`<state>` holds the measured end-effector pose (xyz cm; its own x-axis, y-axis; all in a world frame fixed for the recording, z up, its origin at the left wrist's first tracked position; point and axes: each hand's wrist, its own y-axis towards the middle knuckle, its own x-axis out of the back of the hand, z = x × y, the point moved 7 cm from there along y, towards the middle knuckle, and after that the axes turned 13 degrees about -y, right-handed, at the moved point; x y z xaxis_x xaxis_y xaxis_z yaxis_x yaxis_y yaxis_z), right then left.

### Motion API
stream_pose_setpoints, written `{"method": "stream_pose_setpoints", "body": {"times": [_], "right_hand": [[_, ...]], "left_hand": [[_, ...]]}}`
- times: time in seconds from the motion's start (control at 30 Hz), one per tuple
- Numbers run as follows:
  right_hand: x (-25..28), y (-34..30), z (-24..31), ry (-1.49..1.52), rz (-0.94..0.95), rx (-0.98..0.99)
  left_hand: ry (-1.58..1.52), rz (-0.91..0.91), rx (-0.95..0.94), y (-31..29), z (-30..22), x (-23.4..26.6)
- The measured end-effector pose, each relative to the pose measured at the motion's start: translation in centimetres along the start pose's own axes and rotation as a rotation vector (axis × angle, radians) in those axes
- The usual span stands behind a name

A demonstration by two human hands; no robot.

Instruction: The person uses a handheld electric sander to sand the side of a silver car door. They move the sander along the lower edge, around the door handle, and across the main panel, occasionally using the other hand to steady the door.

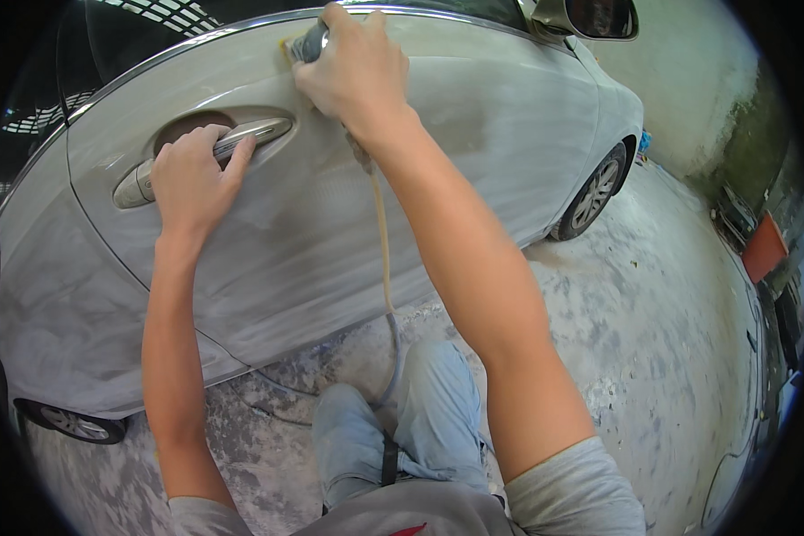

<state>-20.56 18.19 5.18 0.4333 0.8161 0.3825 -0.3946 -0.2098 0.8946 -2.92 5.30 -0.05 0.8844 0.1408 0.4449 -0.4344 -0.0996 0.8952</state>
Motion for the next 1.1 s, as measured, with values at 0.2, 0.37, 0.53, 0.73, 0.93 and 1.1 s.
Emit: {"method": "stream_pose_setpoints", "body": {"times": [0.2, 0.37, 0.53, 0.73, 0.93, 1.1], "right_hand": [[0.2, -3.7, -0.2, 0.014, -0.017, -0.032], [-0.1, -4.6, -0.3, 0.005, 0.019, -0.11], [-0.2, -1.4, 0.6, -0.056, -0.028, -0.068], [-0.3, -8.3, -1.0, -0.033, 0.03, -0.167], [-1.0, -7.9, -0.9, -0.068, -0.083, -0.107], [-1.5, -13.7, -0.7, -0.003, -0.072, -0.139]], "left_hand": [[0.089, 0.017, 0.023, 0.6, -0.1, -0.5], [0.098, 0.066, 0.055, 0.7, 0.6, -0.8], [0.06, 0.047, 0.027, 0.5, 1.0, -0.7], [0.033, 0.03, -0.005, 0.4, 1.3, -0.9], [0.057, 0.04, 0.0, 0.4, 1.4, -1.2], [0.072, 0.059, 0.022, 0.5, 1.3, -1.2]]}}
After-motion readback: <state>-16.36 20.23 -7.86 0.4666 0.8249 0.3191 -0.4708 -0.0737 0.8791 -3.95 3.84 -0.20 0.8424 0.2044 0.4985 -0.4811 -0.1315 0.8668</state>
